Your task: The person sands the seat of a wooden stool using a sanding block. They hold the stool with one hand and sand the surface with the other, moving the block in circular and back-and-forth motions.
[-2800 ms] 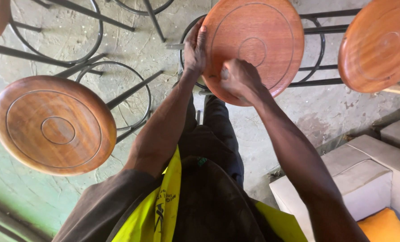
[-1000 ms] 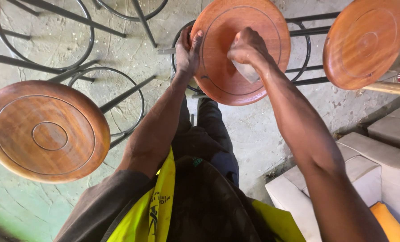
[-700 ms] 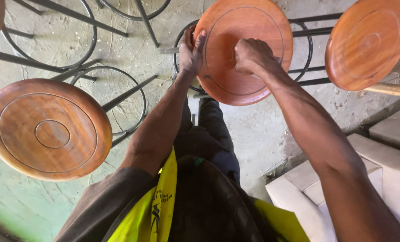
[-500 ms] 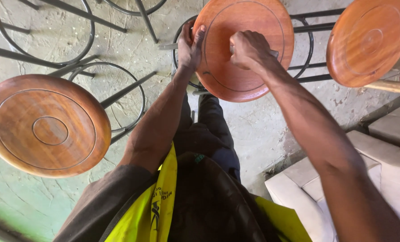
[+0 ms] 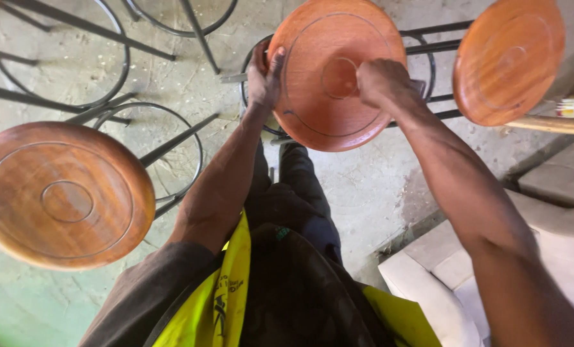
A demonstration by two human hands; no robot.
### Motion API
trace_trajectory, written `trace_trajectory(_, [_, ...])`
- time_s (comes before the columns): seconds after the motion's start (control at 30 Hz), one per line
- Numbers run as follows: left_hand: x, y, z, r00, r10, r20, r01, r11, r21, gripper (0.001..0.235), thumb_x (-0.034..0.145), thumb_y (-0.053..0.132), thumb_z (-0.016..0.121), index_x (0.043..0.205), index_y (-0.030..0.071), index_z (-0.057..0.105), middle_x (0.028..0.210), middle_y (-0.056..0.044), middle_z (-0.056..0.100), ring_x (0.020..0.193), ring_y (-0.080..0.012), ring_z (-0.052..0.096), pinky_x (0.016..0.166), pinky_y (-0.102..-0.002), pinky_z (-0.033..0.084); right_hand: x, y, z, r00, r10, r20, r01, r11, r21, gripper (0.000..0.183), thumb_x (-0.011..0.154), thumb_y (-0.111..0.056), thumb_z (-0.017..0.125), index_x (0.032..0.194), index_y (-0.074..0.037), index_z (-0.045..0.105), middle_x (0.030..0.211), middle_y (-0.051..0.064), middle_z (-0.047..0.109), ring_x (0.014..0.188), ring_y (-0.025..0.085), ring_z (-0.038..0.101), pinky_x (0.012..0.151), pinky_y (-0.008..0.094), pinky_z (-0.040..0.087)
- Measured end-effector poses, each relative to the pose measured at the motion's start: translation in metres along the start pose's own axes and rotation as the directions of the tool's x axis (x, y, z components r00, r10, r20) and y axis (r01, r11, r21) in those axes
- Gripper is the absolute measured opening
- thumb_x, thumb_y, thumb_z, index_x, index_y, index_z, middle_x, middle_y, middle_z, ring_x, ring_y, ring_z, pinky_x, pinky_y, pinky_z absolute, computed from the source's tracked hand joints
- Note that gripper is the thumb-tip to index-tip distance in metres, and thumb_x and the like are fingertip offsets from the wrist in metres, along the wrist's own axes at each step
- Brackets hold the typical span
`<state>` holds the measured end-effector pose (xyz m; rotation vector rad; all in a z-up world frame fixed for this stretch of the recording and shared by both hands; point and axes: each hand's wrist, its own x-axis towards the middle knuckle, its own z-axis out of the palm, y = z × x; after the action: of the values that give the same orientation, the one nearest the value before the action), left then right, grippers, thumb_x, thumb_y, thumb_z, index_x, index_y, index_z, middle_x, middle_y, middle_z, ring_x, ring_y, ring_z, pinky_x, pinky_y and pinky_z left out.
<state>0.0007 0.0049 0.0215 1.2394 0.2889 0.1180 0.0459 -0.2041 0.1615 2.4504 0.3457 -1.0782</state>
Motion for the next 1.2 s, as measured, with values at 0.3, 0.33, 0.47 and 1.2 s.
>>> trace_trajectory(0.3, [-0.002, 0.007, -0.003, 1.000, -0.030, -0.011, 0.031, 0.995, 0.094, 0.075, 0.085, 0.069, 0.064, 0.127, 0.008, 0.060, 0.113, -0.010, 0.072, 0.105, -0.0251, 0.071, 0.087, -0.040, 0.061, -0.004, 0.017, 0.012, 0.950, 0.311, -0.042, -0.150, 0.568, 0.809, 0.032, 0.073, -0.027, 0.083, 0.100, -0.011, 0.075, 0.090, 0.003, 0.075, 0.080, 0.017, 0.070, 0.063, 0.033, 0.052])
trace_trajectory(0.33, [-0.003, 0.010, -0.002, 1.000, -0.021, -0.008, 0.022, 0.994, 0.103, 0.071, 0.085, 0.069, 0.064, 0.123, 0.009, 0.061, 0.110, -0.008, 0.072, 0.103, -0.0234, 0.070, 0.086, -0.039, 0.060, -0.005, 0.013, 0.012, 0.932, 0.363, -0.004, -0.193, 0.507, 0.840, 0.022, 0.072, -0.021, 0.080, 0.087, -0.013, 0.066, 0.081, -0.001, 0.068, 0.073, 0.014, 0.065, 0.058, 0.032, 0.047])
trace_trajectory(0.47, [-0.001, 0.002, -0.005, 0.999, -0.023, -0.034, 0.028, 0.986, 0.165, 0.070, 0.086, 0.068, 0.062, 0.124, 0.010, 0.062, 0.110, -0.008, 0.073, 0.103, -0.0228, 0.071, 0.085, -0.039, 0.058, -0.001, 0.006, 0.001, 0.906, 0.418, 0.057, -0.282, 0.501, 0.818, 0.023, 0.072, -0.019, 0.082, 0.077, -0.015, 0.060, 0.077, -0.002, 0.065, 0.072, 0.012, 0.065, 0.056, 0.032, 0.049])
trace_trajectory(1.2, [0.001, 0.005, -0.003, 0.994, -0.077, -0.082, 0.090, 0.982, 0.164, 0.072, 0.083, 0.067, 0.064, 0.125, 0.008, 0.063, 0.112, -0.006, 0.074, 0.106, -0.0198, 0.071, 0.091, -0.035, 0.057, 0.021, -0.030, -0.078, 0.989, 0.112, -0.093, -0.082, 0.957, 0.279, 0.045, 0.082, -0.023, 0.086, 0.119, -0.004, 0.067, 0.131, 0.014, 0.061, 0.129, 0.037, 0.052, 0.092, 0.085, 0.046])
